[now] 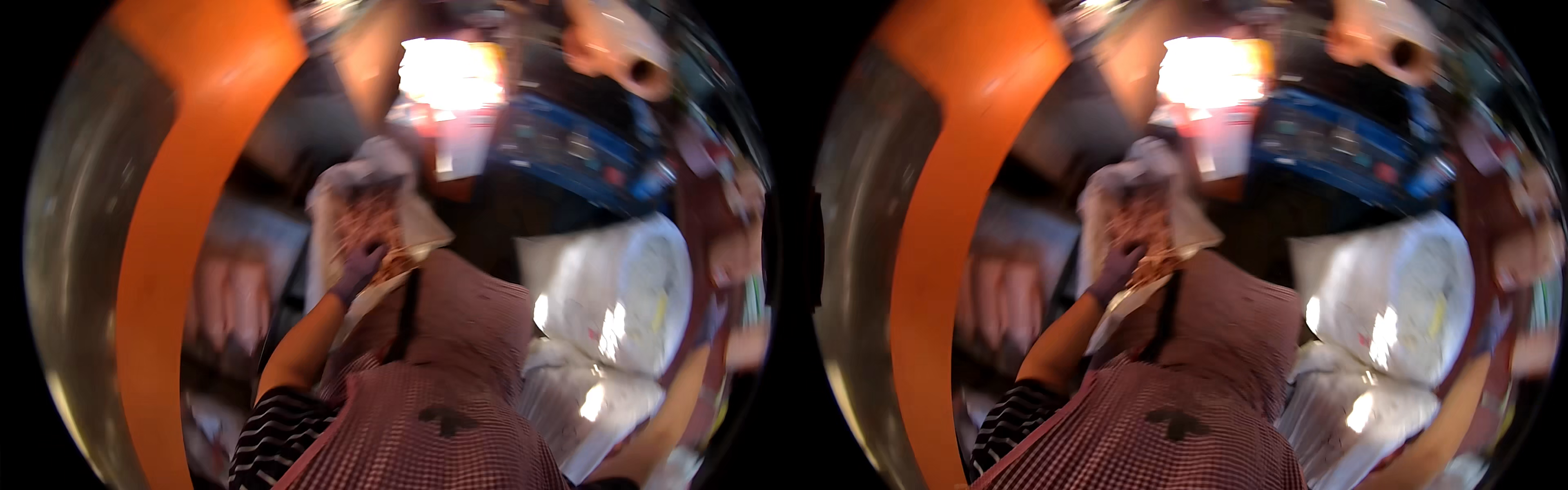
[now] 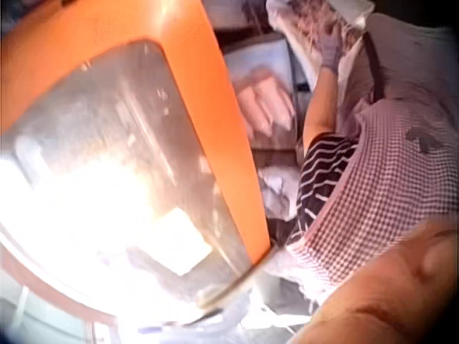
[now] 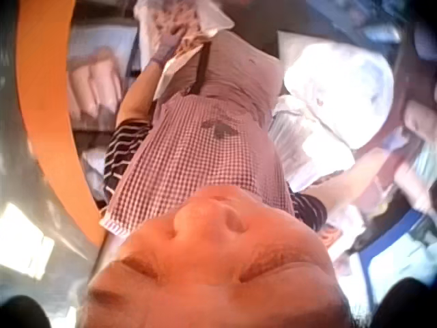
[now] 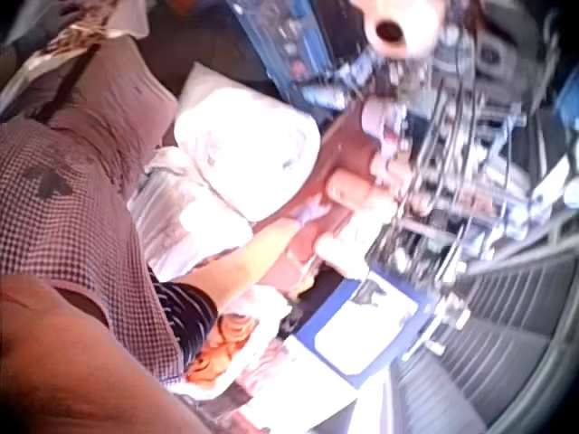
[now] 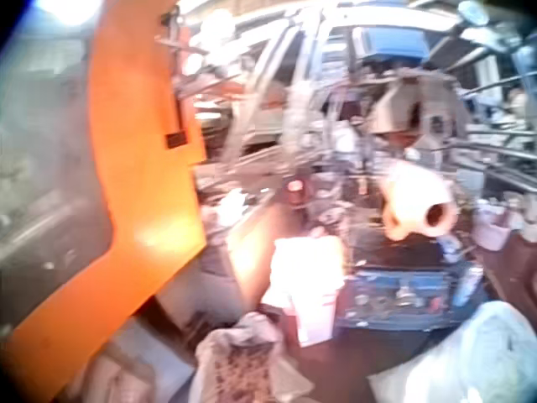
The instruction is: The person assembles pink plastic kettles by retrieving them from a machine, inserting orange handles, and placing them on a table. They also affix labels to the kettles and insert small orange rings into the spouts.
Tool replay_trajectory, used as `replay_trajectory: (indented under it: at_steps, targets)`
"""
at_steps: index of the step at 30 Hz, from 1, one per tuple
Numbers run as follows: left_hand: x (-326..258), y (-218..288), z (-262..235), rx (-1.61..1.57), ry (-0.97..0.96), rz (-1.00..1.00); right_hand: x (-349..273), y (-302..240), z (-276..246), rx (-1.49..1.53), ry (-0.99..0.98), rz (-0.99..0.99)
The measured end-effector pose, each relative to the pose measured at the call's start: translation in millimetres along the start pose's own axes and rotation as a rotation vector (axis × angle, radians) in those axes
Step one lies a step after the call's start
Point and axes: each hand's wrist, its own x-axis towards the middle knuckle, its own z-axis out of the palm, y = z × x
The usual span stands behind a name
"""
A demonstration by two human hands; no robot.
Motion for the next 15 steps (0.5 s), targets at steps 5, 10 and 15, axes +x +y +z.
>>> replay_trajectory:
  at_steps: [5,10,15]
  targets:
    - [-11,-186,-82,0.182,0.700,0.087,52,-17,59,-0.338,-0.145,-0.139]
    - [-113,-287,-215,0.781,0.822,-0.444,-5,-73,32,-0.576,-0.218,0.101]
    - [-165,-427,-270,0.293,0.724,-0.836,-57,-188,-8,-0.823,-0.287,0.208]
